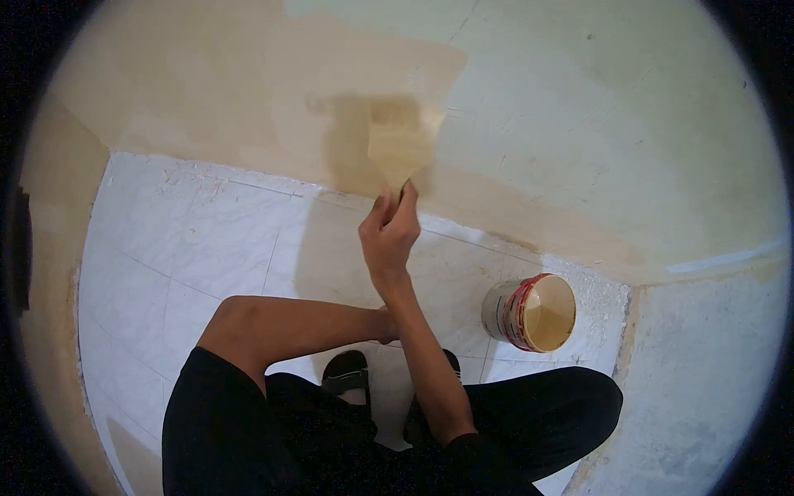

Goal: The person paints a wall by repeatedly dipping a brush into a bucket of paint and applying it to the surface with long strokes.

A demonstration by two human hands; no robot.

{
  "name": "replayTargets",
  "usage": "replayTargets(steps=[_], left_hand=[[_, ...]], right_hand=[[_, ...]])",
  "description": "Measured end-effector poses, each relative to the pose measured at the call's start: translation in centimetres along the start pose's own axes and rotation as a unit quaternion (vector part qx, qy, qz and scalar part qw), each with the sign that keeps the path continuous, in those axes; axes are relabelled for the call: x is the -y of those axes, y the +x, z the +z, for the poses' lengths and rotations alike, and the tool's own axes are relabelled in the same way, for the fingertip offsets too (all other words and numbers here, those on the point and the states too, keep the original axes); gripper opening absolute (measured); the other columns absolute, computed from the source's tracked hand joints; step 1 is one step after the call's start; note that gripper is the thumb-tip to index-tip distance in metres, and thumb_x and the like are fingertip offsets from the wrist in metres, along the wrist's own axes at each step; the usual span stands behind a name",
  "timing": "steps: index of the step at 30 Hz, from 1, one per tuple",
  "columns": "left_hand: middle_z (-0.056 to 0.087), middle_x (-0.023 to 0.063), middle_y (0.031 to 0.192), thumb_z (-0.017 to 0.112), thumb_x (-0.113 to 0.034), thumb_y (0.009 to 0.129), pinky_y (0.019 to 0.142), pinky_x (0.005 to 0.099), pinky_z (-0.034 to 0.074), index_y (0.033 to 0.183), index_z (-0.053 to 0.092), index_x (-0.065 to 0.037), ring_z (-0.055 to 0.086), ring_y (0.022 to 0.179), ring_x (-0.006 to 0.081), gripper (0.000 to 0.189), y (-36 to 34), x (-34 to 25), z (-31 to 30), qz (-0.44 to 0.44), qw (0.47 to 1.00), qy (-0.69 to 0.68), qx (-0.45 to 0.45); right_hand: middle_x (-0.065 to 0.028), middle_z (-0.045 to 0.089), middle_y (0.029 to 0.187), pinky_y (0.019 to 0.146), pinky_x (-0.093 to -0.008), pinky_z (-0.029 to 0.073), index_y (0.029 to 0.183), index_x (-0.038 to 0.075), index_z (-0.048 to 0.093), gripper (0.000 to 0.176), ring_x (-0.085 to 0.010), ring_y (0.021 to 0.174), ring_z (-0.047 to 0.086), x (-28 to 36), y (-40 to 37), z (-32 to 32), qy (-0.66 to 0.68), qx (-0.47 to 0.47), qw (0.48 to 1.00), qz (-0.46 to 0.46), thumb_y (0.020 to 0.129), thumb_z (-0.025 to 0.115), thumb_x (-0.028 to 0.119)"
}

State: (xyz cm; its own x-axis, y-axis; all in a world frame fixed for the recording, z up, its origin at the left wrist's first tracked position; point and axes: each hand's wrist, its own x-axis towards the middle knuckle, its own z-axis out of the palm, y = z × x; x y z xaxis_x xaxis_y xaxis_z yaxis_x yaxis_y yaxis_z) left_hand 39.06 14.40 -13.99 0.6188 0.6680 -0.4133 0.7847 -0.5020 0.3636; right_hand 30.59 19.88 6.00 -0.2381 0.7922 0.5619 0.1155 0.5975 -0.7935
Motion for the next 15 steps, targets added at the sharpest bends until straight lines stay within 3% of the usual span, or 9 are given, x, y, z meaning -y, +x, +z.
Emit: replayTargets(steps=[2,5,7,8,10,11,15], left_hand=[[0.059,0.0061,0.118,0.076,-0.019,0.065,0.070,0.0415,0.054,0.111,0.064,-0.014,0.063,0.098,0.0237,0.048,0.0,-0.7,-0.1,0.005,0.998,0.045,0.038],[0.061,0.0063,0.115,0.075,-0.018,0.066,0.070,0.0419,0.054,0.108,0.066,-0.013,0.063,0.098,0.0246,0.044,0.2,-0.4,-1.0,-0.064,0.994,-0.045,0.077],[0.062,0.0064,0.114,0.074,-0.016,0.067,0.072,0.0422,0.053,0.107,0.066,-0.013,0.062,0.100,0.0245,0.042,0.0,0.2,-1.2,-0.009,0.999,0.009,0.049],[0.062,0.0066,0.114,0.073,-0.015,0.067,0.073,0.0427,0.053,0.107,0.066,-0.013,0.061,0.102,0.0244,0.041,-0.1,0.4,-0.4,0.008,1.000,0.012,0.010],[0.062,0.0067,0.114,0.072,-0.015,0.068,0.075,0.0433,0.053,0.107,0.067,-0.013,0.061,0.103,0.0243,0.039,-0.2,0.8,1.0,0.024,0.999,0.011,-0.041],[0.062,0.0068,0.114,0.072,-0.015,0.068,0.075,0.0434,0.053,0.107,0.067,-0.013,0.061,0.103,0.0243,0.039,0.0,0.8,1.3,0.021,0.999,0.003,-0.040],[0.063,0.0069,0.113,0.071,-0.014,0.069,0.074,0.0437,0.053,0.106,0.067,-0.013,0.061,0.102,0.0245,0.037,0.1,-0.2,1.6,-0.008,1.000,0.019,0.016]], right_hand=[[-0.0164,0.053,0.065,0.052,-0.0340,0.040,0.105,-0.005,0.051,0.020,-0.0268,0.053,0.050,1.9,1.8,-0.5,-0.015,-0.012,1.000,0.000,0.091,0.052,0.008],[-0.0156,0.053,0.064,0.050,-0.0329,0.039,0.102,-0.005,0.051,0.017,-0.0250,0.050,0.046,3.0,5.1,0.5,0.003,-0.034,0.997,-0.071,0.091,0.051,0.008],[-0.0174,0.053,0.064,0.050,-0.0334,0.039,0.099,-0.005,0.051,0.014,-0.0251,0.051,0.047,2.2,5.2,1.1,-0.026,0.021,0.999,0.015,0.091,0.050,0.007],[-0.0174,0.053,0.064,0.050,-0.0334,0.039,0.099,-0.005,0.051,0.014,-0.0251,0.051,0.047,1.8,4.5,1.2,-0.030,0.019,0.999,0.015,0.091,0.050,0.007],[-0.0186,0.052,0.063,0.049,-0.0337,0.038,0.096,-0.005,0.050,0.013,-0.0257,0.049,0.046,0.8,2.1,1.7,0.052,0.004,0.998,0.045,0.091,0.050,0.007],[-0.0196,0.053,0.064,0.049,-0.0334,0.038,0.097,-0.005,0.051,0.014,-0.0258,0.049,0.046,-0.3,0.6,1.6,0.010,0.039,0.994,0.102,0.090,0.050,0.007],[-0.0138,0.052,0.061,0.047,-0.0312,0.037,0.097,-0.005,0.051,0.015,-0.0196,0.047,0.043,-2.3,-3.1,1.2,0.004,0.064,0.990,0.125,0.091,0.051,0.009]])
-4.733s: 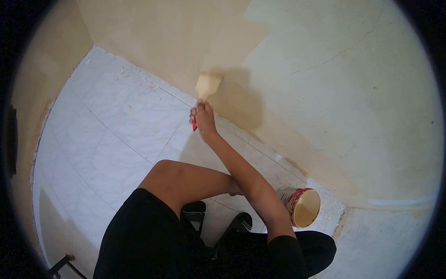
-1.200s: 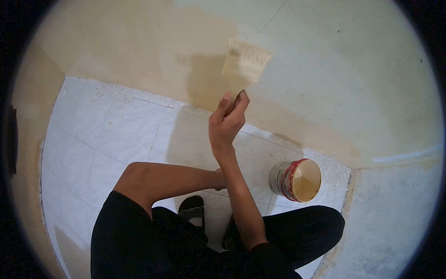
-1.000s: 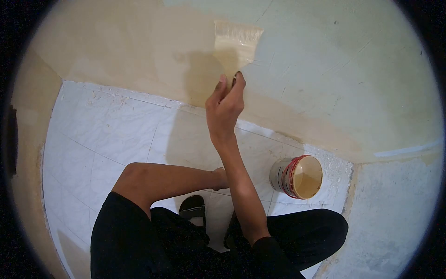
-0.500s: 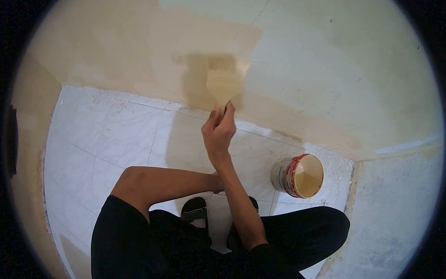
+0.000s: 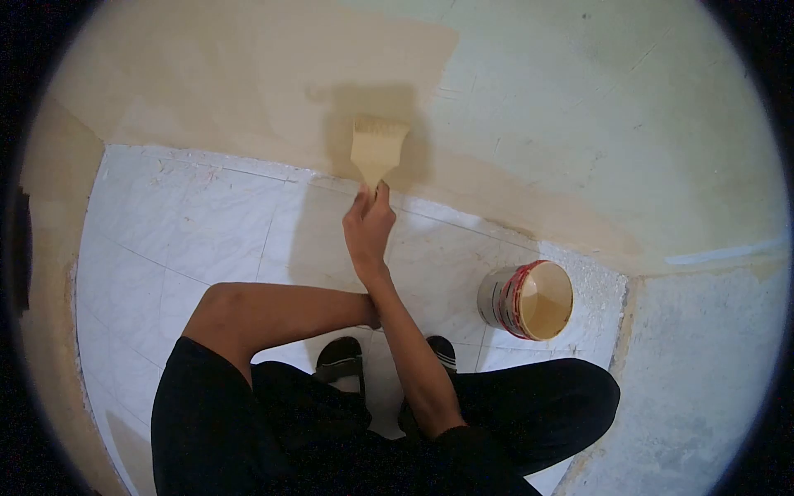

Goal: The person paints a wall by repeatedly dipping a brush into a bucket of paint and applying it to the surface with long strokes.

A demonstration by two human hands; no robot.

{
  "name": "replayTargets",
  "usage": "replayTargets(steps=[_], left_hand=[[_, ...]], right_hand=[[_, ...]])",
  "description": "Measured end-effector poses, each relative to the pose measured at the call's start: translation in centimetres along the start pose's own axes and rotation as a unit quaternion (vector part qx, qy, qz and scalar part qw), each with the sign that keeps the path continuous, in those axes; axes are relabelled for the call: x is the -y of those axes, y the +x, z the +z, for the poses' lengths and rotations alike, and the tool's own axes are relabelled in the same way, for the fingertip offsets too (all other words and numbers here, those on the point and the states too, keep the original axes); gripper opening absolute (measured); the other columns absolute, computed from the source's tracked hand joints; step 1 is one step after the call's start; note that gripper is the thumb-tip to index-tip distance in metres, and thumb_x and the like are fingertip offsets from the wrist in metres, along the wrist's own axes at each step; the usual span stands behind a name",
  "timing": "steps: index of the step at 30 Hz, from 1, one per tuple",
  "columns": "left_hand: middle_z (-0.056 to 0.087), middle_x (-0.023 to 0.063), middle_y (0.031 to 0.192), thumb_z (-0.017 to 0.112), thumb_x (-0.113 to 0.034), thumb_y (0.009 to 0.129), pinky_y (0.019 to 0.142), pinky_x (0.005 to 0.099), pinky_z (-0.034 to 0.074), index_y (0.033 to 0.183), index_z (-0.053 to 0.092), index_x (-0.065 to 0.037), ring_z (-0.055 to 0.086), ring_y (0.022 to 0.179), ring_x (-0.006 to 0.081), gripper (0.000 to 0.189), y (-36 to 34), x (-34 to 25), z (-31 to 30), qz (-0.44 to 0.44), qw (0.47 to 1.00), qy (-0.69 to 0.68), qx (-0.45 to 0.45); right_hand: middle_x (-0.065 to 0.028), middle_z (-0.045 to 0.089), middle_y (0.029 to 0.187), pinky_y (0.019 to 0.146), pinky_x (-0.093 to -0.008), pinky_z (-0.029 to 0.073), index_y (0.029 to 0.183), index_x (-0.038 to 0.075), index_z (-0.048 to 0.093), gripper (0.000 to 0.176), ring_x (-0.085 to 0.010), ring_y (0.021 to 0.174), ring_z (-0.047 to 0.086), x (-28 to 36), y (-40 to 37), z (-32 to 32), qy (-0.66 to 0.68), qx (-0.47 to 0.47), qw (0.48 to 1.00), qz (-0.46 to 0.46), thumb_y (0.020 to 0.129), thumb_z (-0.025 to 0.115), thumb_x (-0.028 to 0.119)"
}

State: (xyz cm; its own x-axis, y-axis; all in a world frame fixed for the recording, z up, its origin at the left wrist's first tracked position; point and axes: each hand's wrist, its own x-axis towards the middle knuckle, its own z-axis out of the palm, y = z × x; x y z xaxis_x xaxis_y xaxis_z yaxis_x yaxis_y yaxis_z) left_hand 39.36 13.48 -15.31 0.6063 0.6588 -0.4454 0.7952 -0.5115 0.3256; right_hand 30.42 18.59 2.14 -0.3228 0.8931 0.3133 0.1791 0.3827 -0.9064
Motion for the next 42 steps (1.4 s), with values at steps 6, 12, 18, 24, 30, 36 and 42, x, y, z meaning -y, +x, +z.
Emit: replayTargets(steps=[6,12,18,24,30,36,42], left_hand=[[0.063,0.0071,0.112,0.070,-0.014,0.070,0.073,0.0441,0.054,0.105,0.067,-0.012,0.062,0.101,0.0248,0.035,0.8,-1.7,2.2,-0.119,0.992,0.035,0.013],[0.064,0.0054,0.109,0.070,-0.016,0.070,0.069,0.0445,0.055,0.102,0.068,-0.013,0.063,0.098,0.0251,0.032,-3.1,0.1,-5.0,-0.003,0.996,0.006,0.087],[0.062,0.0047,0.114,0.071,-0.016,0.067,0.076,0.0450,0.053,0.103,0.067,-0.015,0.061,0.101,0.0246,0.036,1.8,1.8,1.4,0.022,0.998,-0.054,-0.033],[0.061,0.0050,0.115,0.071,-0.016,0.067,0.076,0.0441,0.053,0.104,0.067,-0.014,0.061,0.101,0.0250,0.038,0.1,-1.1,-2.1,0.027,0.996,0.014,0.078],[0.060,0.0054,0.117,0.071,-0.015,0.067,0.076,0.0433,0.052,0.105,0.066,-0.014,0.061,0.101,0.0254,0.039,0.5,-1.3,-4.0,0.031,0.995,0.022,0.093],[0.061,0.0059,0.116,0.072,-0.015,0.066,0.076,0.0424,0.052,0.106,0.066,-0.012,0.060,0.101,0.0272,0.041,0.4,0.9,0.6,0.012,0.999,-0.046,-0.022],[0.061,0.0059,0.115,0.071,-0.014,0.066,0.076,0.0425,0.052,0.108,0.065,-0.012,0.060,0.102,0.0262,0.043,0.1,-1.0,-1.8,0.027,0.995,0.047,0.084]], right_hand=[[-0.0033,0.049,0.060,0.049,-0.0256,0.036,0.094,-0.003,0.051,0.018,-0.0088,0.054,0.043,5.5,2.7,-2.1,0.052,-0.004,0.998,-0.037,0.093,0.051,0.015],[-0.0042,0.048,0.060,0.052,-0.0252,0.037,0.091,-0.003,0.050,0.020,-0.0098,0.057,0.045,6.3,6.7,-2.2,0.063,0.006,0.996,-0.070,0.094,0.050,0.018],[-0.0039,0.049,0.059,0.039,-0.0266,0.037,0.081,0.002,0.048,0.024,-0.0113,0.043,0.045,-1.9,0.6,0.9,0.073,0.078,0.986,0.131,0.095,0.047,0.023],[0.0000,0.044,0.057,0.035,-0.0237,0.032,0.079,0.005,0.045,0.025,-0.0071,0.040,0.039,-2.4,-1.5,0.1,0.091,0.139,0.964,0.207,0.096,0.047,0.024],[0.0013,0.043,0.057,0.038,-0.0222,0.033,0.082,0.006,0.043,0.026,-0.0051,0.044,0.039,2.6,3.3,-0.7,0.142,0.059,0.988,-0.003,0.097,0.045,0.027],[-0.0011,0.042,0.058,0.033,-0.0235,0.030,0.077,0.008,0.037,0.027,-0.0080,0.042,0.038,1.4,1.8,0.3,0.232,0.224,0.884,0.337,0.097,0.043,0.026],[-0.0003,0.042,0.058,0.035,-0.0239,0.031,0.078,0.007,0.040,0.028,-0.0074,0.042,0.040,1.0,-1.6,0.2,0.151,0.175,0.952,0.201,0.097,0.045,0.027]])
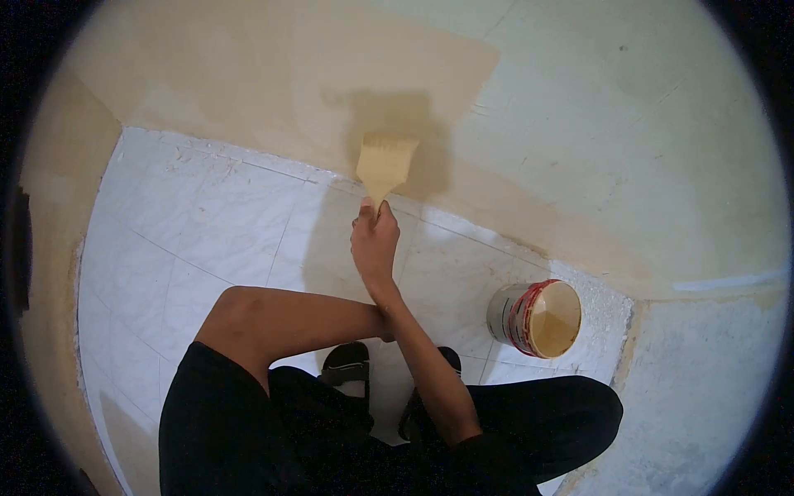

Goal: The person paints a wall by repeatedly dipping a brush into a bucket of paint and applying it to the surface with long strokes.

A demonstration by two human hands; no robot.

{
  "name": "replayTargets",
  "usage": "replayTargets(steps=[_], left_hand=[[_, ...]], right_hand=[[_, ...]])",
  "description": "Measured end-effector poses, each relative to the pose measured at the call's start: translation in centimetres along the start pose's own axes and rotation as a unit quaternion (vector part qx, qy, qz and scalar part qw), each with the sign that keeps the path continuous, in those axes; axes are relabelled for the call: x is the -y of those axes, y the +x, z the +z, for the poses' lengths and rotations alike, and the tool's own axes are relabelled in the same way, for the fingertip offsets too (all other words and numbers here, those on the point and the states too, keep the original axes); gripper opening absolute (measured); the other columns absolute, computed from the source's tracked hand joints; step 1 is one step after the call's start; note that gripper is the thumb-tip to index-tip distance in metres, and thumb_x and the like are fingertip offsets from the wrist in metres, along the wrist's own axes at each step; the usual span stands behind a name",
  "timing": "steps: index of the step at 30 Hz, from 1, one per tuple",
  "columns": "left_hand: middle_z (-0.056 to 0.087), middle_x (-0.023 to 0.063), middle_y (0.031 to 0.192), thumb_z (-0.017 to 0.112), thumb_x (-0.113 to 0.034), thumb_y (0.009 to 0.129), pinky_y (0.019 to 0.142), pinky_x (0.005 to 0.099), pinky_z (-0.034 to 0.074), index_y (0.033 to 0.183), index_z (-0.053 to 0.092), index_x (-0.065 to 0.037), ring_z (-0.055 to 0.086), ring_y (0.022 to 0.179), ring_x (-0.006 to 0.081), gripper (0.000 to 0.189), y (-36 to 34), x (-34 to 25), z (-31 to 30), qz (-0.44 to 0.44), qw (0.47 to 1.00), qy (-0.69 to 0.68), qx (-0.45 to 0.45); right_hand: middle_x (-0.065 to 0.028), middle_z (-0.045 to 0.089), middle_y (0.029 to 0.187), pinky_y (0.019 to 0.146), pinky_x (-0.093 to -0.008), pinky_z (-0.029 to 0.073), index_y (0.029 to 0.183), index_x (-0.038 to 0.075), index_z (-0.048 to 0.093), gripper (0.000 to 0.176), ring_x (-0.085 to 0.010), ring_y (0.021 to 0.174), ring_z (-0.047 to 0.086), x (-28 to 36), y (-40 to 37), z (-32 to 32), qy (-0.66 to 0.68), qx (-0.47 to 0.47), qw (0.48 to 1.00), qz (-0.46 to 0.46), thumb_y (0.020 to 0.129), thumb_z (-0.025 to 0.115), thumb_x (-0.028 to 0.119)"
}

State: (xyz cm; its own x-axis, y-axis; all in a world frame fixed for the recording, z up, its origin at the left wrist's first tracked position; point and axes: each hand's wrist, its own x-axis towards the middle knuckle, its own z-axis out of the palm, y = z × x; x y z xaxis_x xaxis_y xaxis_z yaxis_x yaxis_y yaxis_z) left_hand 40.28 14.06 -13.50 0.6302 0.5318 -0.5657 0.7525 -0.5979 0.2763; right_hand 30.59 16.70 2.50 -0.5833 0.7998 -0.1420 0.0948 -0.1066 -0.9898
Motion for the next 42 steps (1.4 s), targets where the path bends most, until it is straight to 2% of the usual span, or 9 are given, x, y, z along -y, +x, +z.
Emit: replayTargets(steps=[3,9,14,17,19,22,29,34,42], left_hand=[[0.060,0.0063,0.116,0.071,-0.014,0.065,0.078,0.0430,0.051,0.108,0.065,-0.012,0.060,0.103,0.0259,0.044,0.2,-0.5,-1.0,0.001,1.000,-0.016,-0.009],[0.060,0.0069,0.118,0.071,-0.013,0.065,0.082,0.0438,0.050,0.109,0.065,-0.013,0.059,0.105,0.0255,0.045,-0.8,0.2,-2.8,-0.011,0.999,-0.026,-0.025],[0.061,0.0068,0.116,0.071,-0.013,0.065,0.081,0.0439,0.051,0.108,0.066,-0.013,0.059,0.104,0.0255,0.044,-1.1,-0.4,-3.4,-0.023,0.999,-0.034,-0.004],[0.061,0.0068,0.115,0.071,-0.014,0.065,0.080,0.0440,0.051,0.108,0.066,-0.013,0.059,0.103,0.0255,0.043,-1.2,-0.8,-3.6,-0.016,0.999,-0.040,0.002],[0.061,0.0067,0.114,0.071,-0.014,0.065,0.080,0.0440,0.051,0.107,0.066,-0.014,0.060,0.103,0.0256,0.042,-1.0,-1.1,-4.0,-0.007,0.999,-0.040,0.001],[0.062,0.0067,0.113,0.071,-0.014,0.065,0.079,0.0441,0.051,0.107,0.066,-0.014,0.060,0.102,0.0256,0.042,-0.9,-0.4,-4.1,-0.005,1.000,-0.026,0.002],[0.062,0.0066,0.111,0.071,-0.015,0.065,0.077,0.0443,0.052,0.105,0.067,-0.015,0.061,0.100,0.0257,0.040,1.5,-0.2,-3.8,-0.007,1.000,-0.006,0.005],[0.063,0.0065,0.110,0.071,-0.015,0.066,0.076,0.0445,0.052,0.105,0.068,-0.015,0.061,0.099,0.0257,0.039,1.7,-1.6,-4.7,0.004,1.000,0.017,0.025],[0.064,0.0064,0.107,0.072,-0.016,0.066,0.075,0.0447,0.052,0.103,0.068,-0.016,0.062,0.097,0.0258,0.037,0.7,-3.7,-5.6,0.020,0.997,0.038,0.063]], right_hand=[[0.0002,0.043,0.058,0.037,-0.0238,0.033,0.079,0.006,0.042,0.026,-0.0071,0.043,0.041,1.2,0.2,0.5,-0.035,-0.037,0.985,-0.165,0.096,0.045,0.025],[-0.0090,0.049,0.053,0.045,-0.0309,0.038,0.084,-0.003,0.046,0.023,-0.0200,0.045,0.051,-0.2,4.6,-0.7,-0.206,-0.050,0.961,-0.180,0.095,0.046,0.018],[-0.0025,0.046,0.053,0.033,-0.0271,0.032,0.074,0.004,0.043,0.028,-0.0114,0.038,0.043,-3.2,1.5,-0.1,-0.078,0.088,0.980,0.161,0.095,0.045,0.022],[-0.0008,0.045,0.054,0.034,-0.0253,0.032,0.075,0.005,0.043,0.028,-0.0090,0.039,0.042,-5.2,0.5,-0.2,-0.198,0.130,0.970,0.054,0.096,0.047,0.024],[-0.0073,0.051,0.058,0.052,-0.0325,0.040,0.081,-0.002,0.048,0.032,-0.0188,0.054,0.053,-1.1,-0.7,0.2,-0.139,0.068,0.988,-0.031,0.095,0.047,0.027],[-0.0032,0.046,0.059,0.047,-0.0287,0.036,0.080,0.002,0.045,0.033,-0.0131,0.050,0.045,1.9,-0.4,-0.9,-0.036,-0.025,0.992,-0.117,0.097,0.045,0.031],[0.0014,0.040,0.058,0.036,-0.0205,0.026,0.078,0.011,0.041,0.034,-0.0045,0.041,0.033,6.1,1.2,-5.3,0.111,-0.056,0.988,-0.096,0.099,0.037,0.037],[0.0032,0.037,0.054,0.032,-0.0217,0.023,0.072,0.012,0.040,0.035,-0.0048,0.038,0.030,0.4,1.5,-8.4,0.087,0.018,0.974,0.209,0.098,0.039,0.036],[0.0036,0.036,0.053,0.033,-0.0207,0.025,0.070,0.011,0.038,0.039,-0.0042,0.038,0.032,0.8,-0.1,-8.1,0.003,-0.053,0.999,0.003,0.097,0.041,0.040]])
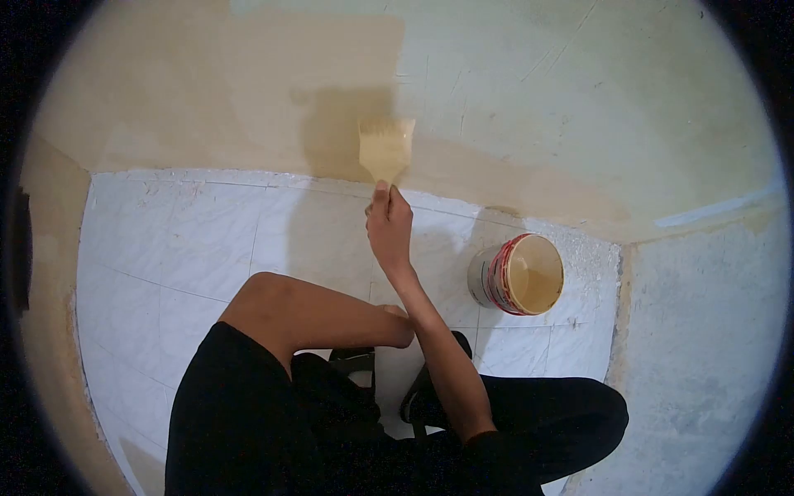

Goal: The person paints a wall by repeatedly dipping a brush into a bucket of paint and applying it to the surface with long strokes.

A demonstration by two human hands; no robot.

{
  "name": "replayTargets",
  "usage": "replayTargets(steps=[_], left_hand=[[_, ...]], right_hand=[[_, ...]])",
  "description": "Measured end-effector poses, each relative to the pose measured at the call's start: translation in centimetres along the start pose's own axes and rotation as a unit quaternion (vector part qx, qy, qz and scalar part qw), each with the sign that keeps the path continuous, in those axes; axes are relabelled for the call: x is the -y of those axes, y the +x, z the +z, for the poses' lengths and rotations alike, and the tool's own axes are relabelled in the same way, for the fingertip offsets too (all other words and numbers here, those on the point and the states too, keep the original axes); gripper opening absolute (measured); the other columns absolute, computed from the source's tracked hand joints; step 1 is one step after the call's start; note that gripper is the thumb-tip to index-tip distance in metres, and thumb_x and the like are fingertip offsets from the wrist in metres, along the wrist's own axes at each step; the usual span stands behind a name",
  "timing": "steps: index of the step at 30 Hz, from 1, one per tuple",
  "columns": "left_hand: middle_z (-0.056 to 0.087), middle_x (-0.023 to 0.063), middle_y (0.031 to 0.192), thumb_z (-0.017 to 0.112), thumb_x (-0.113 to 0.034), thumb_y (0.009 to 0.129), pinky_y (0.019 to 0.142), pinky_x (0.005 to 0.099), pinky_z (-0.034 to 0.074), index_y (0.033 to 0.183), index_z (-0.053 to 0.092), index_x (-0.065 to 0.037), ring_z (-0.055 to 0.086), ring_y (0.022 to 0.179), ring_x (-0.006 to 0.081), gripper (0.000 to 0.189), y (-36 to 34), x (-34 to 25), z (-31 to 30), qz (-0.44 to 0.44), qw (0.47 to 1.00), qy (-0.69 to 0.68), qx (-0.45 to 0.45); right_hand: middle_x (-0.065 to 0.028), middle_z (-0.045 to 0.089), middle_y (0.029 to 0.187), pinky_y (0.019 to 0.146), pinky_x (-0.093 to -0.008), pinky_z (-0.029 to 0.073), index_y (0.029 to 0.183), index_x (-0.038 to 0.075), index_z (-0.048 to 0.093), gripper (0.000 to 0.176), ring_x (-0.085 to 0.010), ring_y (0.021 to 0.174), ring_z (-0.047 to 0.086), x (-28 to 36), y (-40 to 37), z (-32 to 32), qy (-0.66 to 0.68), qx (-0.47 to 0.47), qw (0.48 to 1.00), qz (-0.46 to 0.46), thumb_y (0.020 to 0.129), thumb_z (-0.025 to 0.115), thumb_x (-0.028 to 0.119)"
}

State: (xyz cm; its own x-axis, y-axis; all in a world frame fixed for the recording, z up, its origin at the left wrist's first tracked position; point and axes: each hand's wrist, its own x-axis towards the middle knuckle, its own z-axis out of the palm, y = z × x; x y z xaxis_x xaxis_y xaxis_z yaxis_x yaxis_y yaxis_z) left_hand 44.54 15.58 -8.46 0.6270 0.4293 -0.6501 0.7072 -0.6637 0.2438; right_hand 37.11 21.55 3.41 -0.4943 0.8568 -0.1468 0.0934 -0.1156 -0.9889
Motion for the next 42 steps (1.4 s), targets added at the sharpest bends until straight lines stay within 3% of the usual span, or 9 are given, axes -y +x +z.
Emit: replayTargets(steps=[3,9,15,21,24,28,32,34,42], left_hand=[[0.064,0.0064,0.106,0.072,-0.016,0.066,0.074,0.0448,0.053,0.103,0.069,-0.016,0.062,0.096,0.0258,0.037,-0.1,-0.3,0.0,-0.001,1.000,-0.005,0.007],[0.065,0.0063,0.104,0.072,-0.017,0.066,0.073,0.0449,0.053,0.102,0.069,-0.017,0.063,0.095,0.0259,0.035,-0.3,-1.0,-1.1,-0.014,1.000,-0.005,0.014],[0.066,0.0062,0.102,0.072,-0.018,0.067,0.071,0.0451,0.054,0.101,0.070,-0.017,0.063,0.093,0.0259,0.034,-1.6,-1.2,-2.6,-0.034,0.999,0.012,0.041],[0.066,0.0061,0.101,0.072,-0.018,0.067,0.070,0.0453,0.054,0.100,0.070,-0.018,0.064,0.091,0.0260,0.033,-3.8,-1.0,-4.8,-0.069,0.993,0.023,0.096],[0.067,0.0061,0.100,0.072,-0.018,0.067,0.069,0.0453,0.054,0.099,0.070,-0.018,0.064,0.091,0.0260,0.032,-5.1,-0.5,-4.9,-0.080,0.988,0.030,0.129],[0.067,0.0063,0.098,0.070,-0.021,0.068,0.069,0.0450,0.054,0.100,0.070,-0.018,0.065,0.089,0.0249,0.031,-0.9,0.6,-1.0,-0.027,0.988,0.061,0.139],[0.067,0.0097,0.095,0.068,-0.018,0.069,0.069,0.0409,0.053,0.095,0.070,-0.011,0.066,0.087,0.0266,0.027,-0.7,1.2,-0.4,-0.015,0.999,-0.003,0.030],[0.067,0.0119,0.090,0.062,-0.019,0.070,0.067,0.0412,0.052,0.091,0.068,-0.009,0.065,0.082,0.0292,0.024,-2.5,1.7,-1.5,-0.005,1.000,-0.019,-0.015],[0.064,0.0169,0.083,0.049,-0.024,0.084,0.069,0.0469,0.050,0.093,0.057,-0.008,0.062,0.080,0.0371,0.020,-8.5,8.9,0.9,0.005,0.973,-0.178,-0.144]], right_hand=[[0.0004,0.040,0.053,0.033,-0.0255,0.030,0.069,0.007,0.038,0.040,-0.0082,0.038,0.038,-0.5,1.8,1.6,-0.012,-0.038,0.993,-0.110,0.098,0.038,0.034],[0.0016,0.036,0.053,0.033,-0.0224,0.026,0.071,0.010,0.036,0.040,-0.0061,0.037,0.033,-1.2,0.8,0.8,0.023,0.024,0.982,0.184,0.097,0.040,0.040],[-0.0012,0.039,0.050,0.031,-0.0261,0.029,0.069,0.006,0.039,0.039,-0.0103,0.035,0.038,0.8,0.7,1.6,0.027,-0.035,0.998,-0.035,0.098,0.039,0.033],[-0.0058,0.045,0.051,0.033,-0.0287,0.035,0.068,0.002,0.042,0.040,-0.0137,0.037,0.043,-0.5,2.4,1.0,-0.025,0.007,0.989,0.145,0.096,0.039,0.031],[-0.0044,0.045,0.055,0.034,-0.0257,0.033,0.073,0.005,0.040,0.034,-0.0117,0.040,0.041,4.2,3.1,-0.7,-0.196,0.103,0.954,0.203,0.094,0.042,0.032],[-0.0099,0.052,0.060,0.039,-0.0334,0.039,0.071,-0.003,0.052,0.034,-0.0173,0.046,0.048,15.3,5.2,-2.8,-0.612,0.365,0.687,0.141,0.087,0.046,0.027],[-0.0162,0.059,0.070,0.061,-0.0398,0.046,0.076,-0.004,0.056,0.032,-0.0279,0.063,0.057,22.2,0.9,-9.9,-0.742,0.332,0.582,0.030,0.089,0.045,0.023],[-0.0196,0.060,0.075,0.062,-0.0408,0.045,0.081,-0.003,0.058,0.032,-0.0315,0.065,0.055,22.8,-2.1,-16.0,-0.714,0.296,0.632,-0.059,0.093,0.044,0.023],[-0.0157,0.056,0.057,0.057,-0.0408,0.043,0.084,0.000,0.061,0.026,-0.0277,0.055,0.054,19.6,-8.9,-30.8,-0.662,0.160,0.729,0.068,0.094,0.049,0.022]])
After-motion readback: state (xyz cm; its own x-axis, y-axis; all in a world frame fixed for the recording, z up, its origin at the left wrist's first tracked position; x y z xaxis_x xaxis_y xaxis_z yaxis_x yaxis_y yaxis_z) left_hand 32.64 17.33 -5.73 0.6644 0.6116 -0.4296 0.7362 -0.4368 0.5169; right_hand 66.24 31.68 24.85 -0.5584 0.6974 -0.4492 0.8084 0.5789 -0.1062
